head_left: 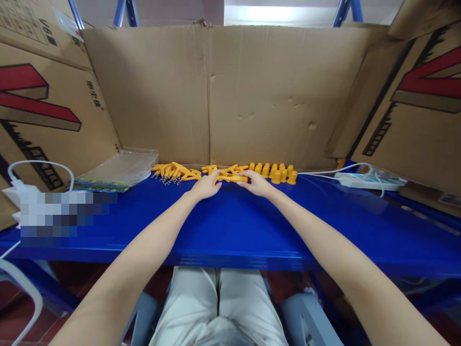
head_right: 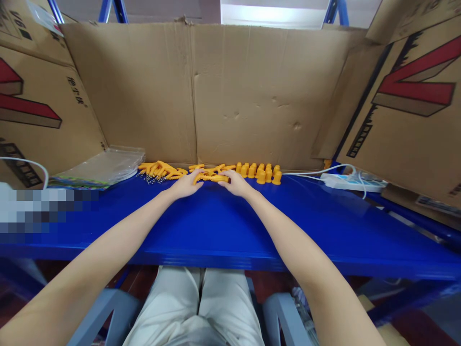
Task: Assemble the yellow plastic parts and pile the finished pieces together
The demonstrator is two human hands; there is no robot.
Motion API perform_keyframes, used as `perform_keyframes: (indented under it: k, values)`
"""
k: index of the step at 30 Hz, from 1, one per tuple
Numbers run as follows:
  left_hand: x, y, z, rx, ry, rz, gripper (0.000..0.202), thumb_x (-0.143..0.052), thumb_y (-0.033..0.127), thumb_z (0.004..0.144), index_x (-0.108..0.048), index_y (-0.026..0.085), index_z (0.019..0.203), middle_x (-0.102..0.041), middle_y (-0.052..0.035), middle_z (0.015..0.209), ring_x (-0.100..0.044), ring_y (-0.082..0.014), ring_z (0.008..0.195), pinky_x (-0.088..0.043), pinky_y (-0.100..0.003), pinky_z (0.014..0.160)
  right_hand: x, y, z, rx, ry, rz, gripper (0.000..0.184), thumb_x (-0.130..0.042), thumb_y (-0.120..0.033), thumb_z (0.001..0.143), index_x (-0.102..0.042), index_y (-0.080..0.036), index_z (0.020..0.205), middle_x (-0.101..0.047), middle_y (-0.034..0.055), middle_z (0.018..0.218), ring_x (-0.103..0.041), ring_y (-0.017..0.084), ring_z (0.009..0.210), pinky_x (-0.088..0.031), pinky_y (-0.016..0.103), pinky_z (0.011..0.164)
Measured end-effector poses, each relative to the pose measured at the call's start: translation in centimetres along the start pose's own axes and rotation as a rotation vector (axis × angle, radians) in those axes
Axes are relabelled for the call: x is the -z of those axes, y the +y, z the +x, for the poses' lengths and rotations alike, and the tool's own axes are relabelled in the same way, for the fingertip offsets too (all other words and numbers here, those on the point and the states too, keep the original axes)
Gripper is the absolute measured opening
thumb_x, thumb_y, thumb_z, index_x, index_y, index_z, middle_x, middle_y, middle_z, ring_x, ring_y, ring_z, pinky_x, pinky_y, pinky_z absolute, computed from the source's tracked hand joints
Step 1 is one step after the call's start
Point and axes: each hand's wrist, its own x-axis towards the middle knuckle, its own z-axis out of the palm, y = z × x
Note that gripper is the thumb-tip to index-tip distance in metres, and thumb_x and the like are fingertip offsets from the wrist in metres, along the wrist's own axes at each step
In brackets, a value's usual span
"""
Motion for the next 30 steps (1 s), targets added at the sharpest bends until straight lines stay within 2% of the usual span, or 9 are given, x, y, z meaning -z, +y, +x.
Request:
perform_keyframes:
  k: [4,10,15,18,21,26,30]
  values:
    - [0.4,-0.2,0.0,-0.002,-0.065,0.086,0.041,-0.053,0.039,0.083,-0.055,0.02,0.119,-0.067,-0.012,0.113,-0.063,-0.0303,0.103,-0.046,-0.041,0.088,0.3,0.3,0.0,0.077,-0.038,-0.013,0.027,-0.065,-0.022,0.082,-0.069,-0.019,0.108,-0.069,0.0102,0.11,-0.064,0.023,0.103,-0.048,0.042,0.095]
    - [0.7,-0.2,0.0,-0.044,-0.058,0.069,0.03,-0.048,0.033,0.083,-0.058,0.02,0.108,-0.069,-0.0078,0.095,-0.064,-0.0253,0.089,-0.045,-0.036,0.079,0.8,0.2,0.1,0.112,-0.083,-0.033,0.029,-0.064,-0.023,0.083,-0.068,-0.019,0.111,-0.067,0.0115,0.108,-0.063,0.023,0.099,-0.048,0.044,0.094]
    - [0.9,0.0,-0.1,-0.065,-0.057,0.168,0.029,-0.048,0.033,0.082,-0.059,0.021,0.106,-0.069,-0.0075,0.089,-0.064,-0.0264,0.085,-0.044,-0.035,0.074,1.2,-0.6,0.0,0.012,-0.146,0.03,0.028,-0.064,-0.024,0.082,-0.068,-0.017,0.109,-0.067,0.0117,0.111,-0.062,0.024,0.103,-0.047,0.042,0.095]
    - [0.9,0.1,-0.2,-0.082,-0.056,0.189,0.027,-0.048,0.032,0.081,-0.058,0.022,0.104,-0.068,-0.0068,0.087,-0.063,-0.0258,0.083,-0.043,-0.033,0.071,1.5,-0.9,-0.2,-0.101,-0.222,0.128,0.029,-0.062,-0.028,0.083,-0.068,-0.015,0.108,-0.069,0.01,0.102,-0.065,0.023,0.091,-0.051,0.04,0.087]
    - [1.0,0.1,-0.2,-0.087,-0.039,0.164,0.026,-0.049,0.031,0.08,-0.058,0.021,0.103,-0.068,-0.0064,0.086,-0.063,-0.0254,0.081,-0.042,-0.033,0.07,1.5,-0.6,-0.3,-0.198,-0.26,0.253,0.034,-0.065,-0.033,0.081,-0.066,-0.013,0.108,-0.069,0.0086,0.093,-0.065,0.021,0.08,-0.053,0.037,0.079]
    - [0.9,-0.3,0.1,-0.077,-0.006,0.08,0.024,-0.05,0.028,0.078,-0.059,0.021,0.1,-0.068,-0.0053,0.087,-0.062,-0.0233,0.081,-0.041,-0.032,0.071,1.7,0.4,-0.4,-0.269,-0.247,0.581,0.047,-0.075,-0.03,0.072,-0.056,-0.018,0.113,-0.065,0.006,0.097,-0.065,0.015,0.076,-0.056,0.033,0.075]
    - [0.8,-0.6,0.2,-0.07,-0.017,0.048,0.023,-0.051,0.028,0.077,-0.059,0.02,0.097,-0.067,-0.0052,0.088,-0.061,-0.0229,0.081,-0.041,-0.032,0.072,2.2,0.6,-0.3,-0.313,-0.281,0.666,0.043,-0.077,-0.03,0.069,-0.057,-0.017,0.105,-0.064,0.0051,0.094,-0.065,0.013,0.069,-0.056,0.034,0.076]
